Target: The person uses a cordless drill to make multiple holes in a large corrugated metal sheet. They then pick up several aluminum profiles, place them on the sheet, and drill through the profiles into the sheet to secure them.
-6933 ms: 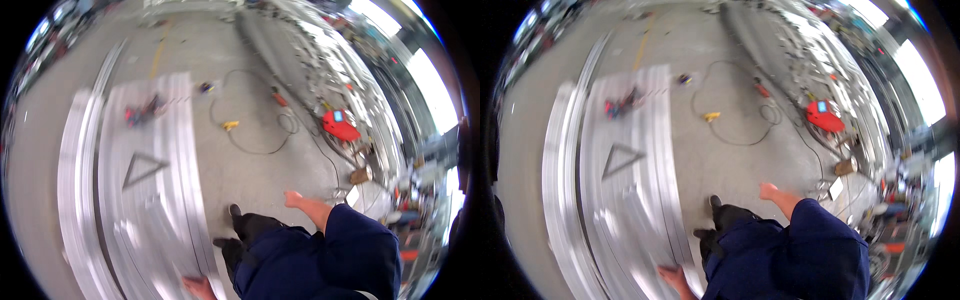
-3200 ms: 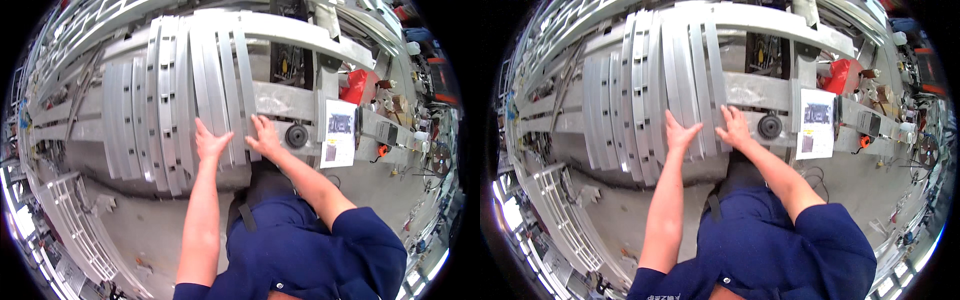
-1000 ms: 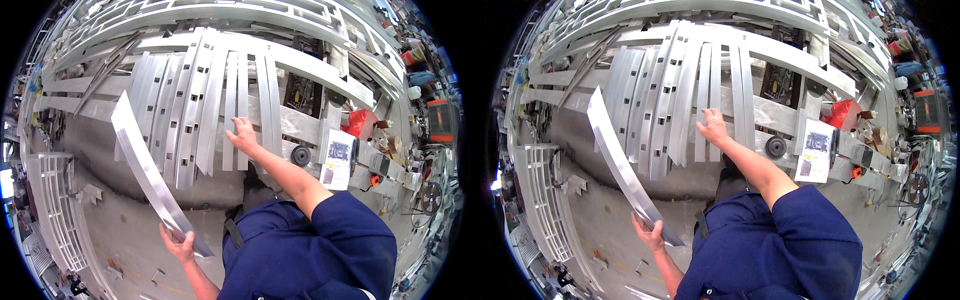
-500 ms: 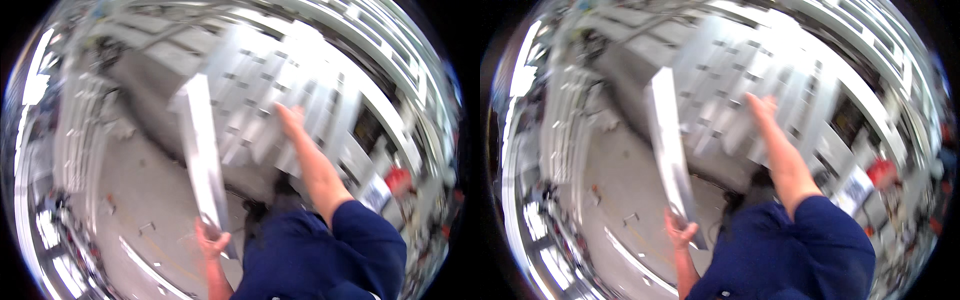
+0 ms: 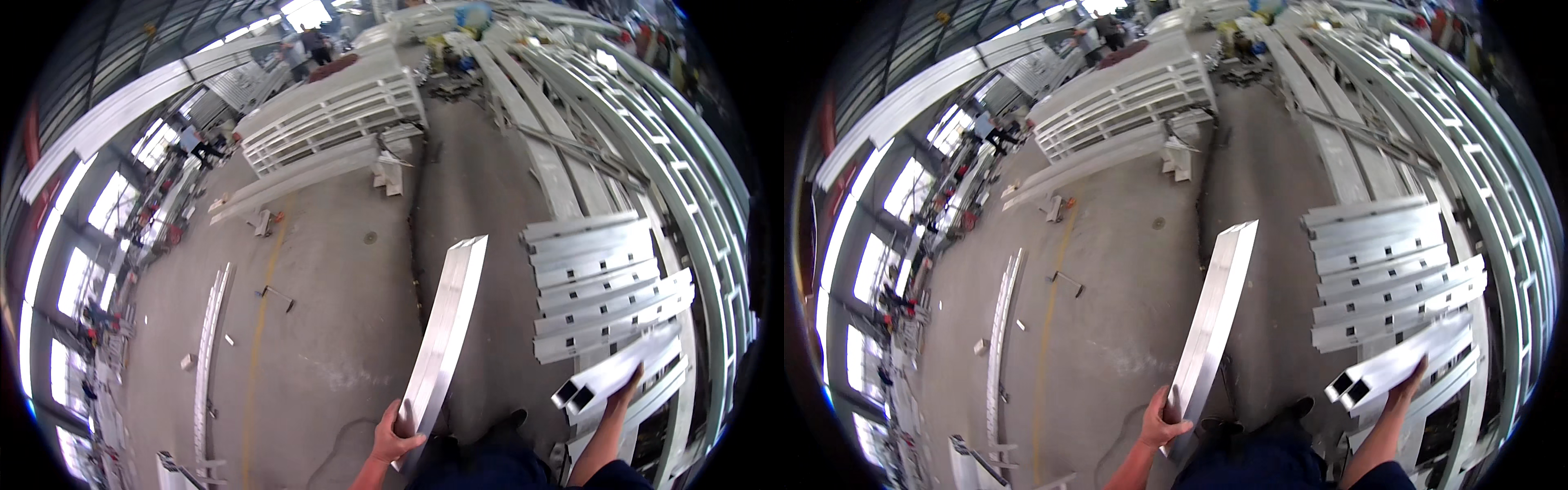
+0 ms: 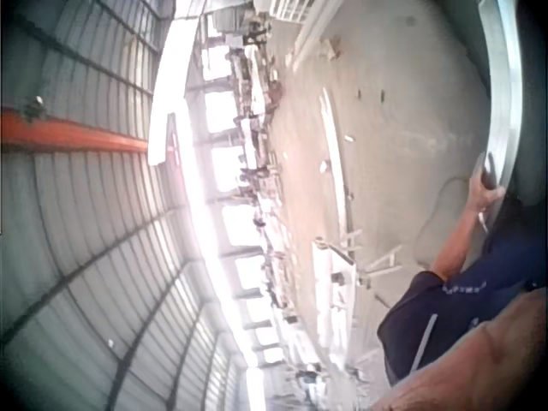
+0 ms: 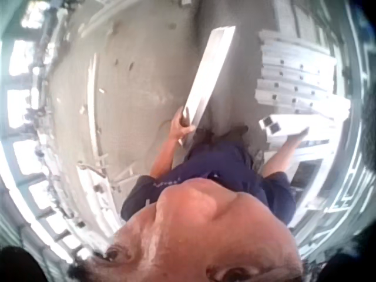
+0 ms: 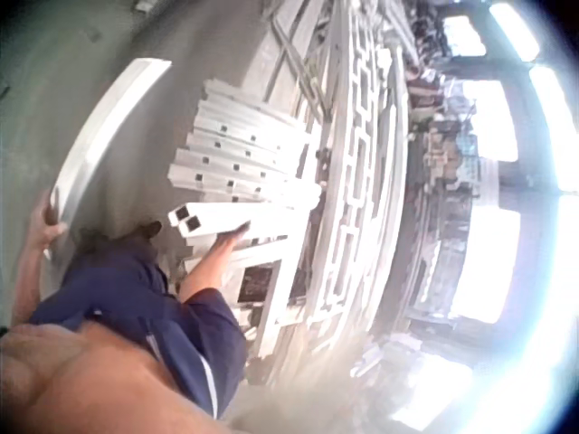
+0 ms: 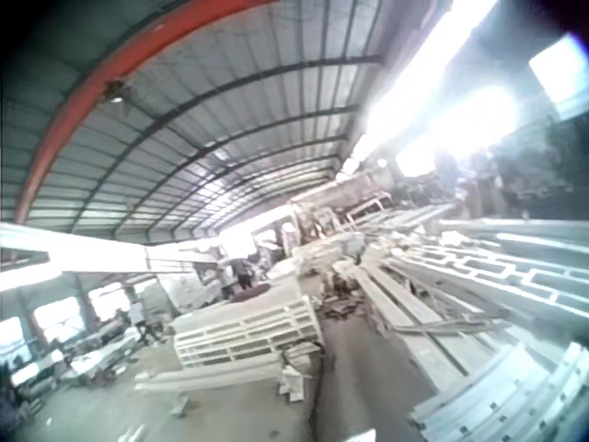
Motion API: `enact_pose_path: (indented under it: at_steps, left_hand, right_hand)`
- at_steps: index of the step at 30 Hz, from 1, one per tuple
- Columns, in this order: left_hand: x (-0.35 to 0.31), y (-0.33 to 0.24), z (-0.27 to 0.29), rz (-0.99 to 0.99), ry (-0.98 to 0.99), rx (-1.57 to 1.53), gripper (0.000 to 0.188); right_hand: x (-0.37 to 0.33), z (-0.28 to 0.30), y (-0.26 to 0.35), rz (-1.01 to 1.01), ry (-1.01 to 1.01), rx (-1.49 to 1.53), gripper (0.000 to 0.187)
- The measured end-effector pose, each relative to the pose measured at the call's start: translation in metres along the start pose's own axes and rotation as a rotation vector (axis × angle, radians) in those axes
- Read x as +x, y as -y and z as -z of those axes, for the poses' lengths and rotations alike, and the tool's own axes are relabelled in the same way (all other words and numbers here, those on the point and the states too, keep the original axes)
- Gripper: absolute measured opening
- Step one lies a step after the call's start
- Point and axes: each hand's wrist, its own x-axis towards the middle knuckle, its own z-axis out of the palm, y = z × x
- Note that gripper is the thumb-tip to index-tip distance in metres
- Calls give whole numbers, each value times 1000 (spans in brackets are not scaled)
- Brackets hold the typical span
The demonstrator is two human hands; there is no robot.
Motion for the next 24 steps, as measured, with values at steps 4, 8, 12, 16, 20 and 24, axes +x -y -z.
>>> enact_pose_path:
  at_steps: [4,8,12,16,20,24]
  left_hand:
    - [-44,46,69,34,-181,-35,106]
    - [-80,58,131,125,-266,-42,104]
    - [-160,118,200,204,-509,-150,107]
    - [-264,195,226,416,-608,27,97]
    - [-390,301,183,634,-896,23,83]
    - [-522,341,56,652,-1206,50,75]
  right_hand:
    - [-81,-74,-56,33,393,-85,64]
    - [-98,-135,-99,-45,478,-173,54]
    - [-129,-254,-201,-195,715,-235,52]
    - [-232,-355,-317,-432,909,-250,44]
    - [-323,-389,-452,-742,1090,-468,41]
    - [-483,-400,-538,-797,1418,-722,11]
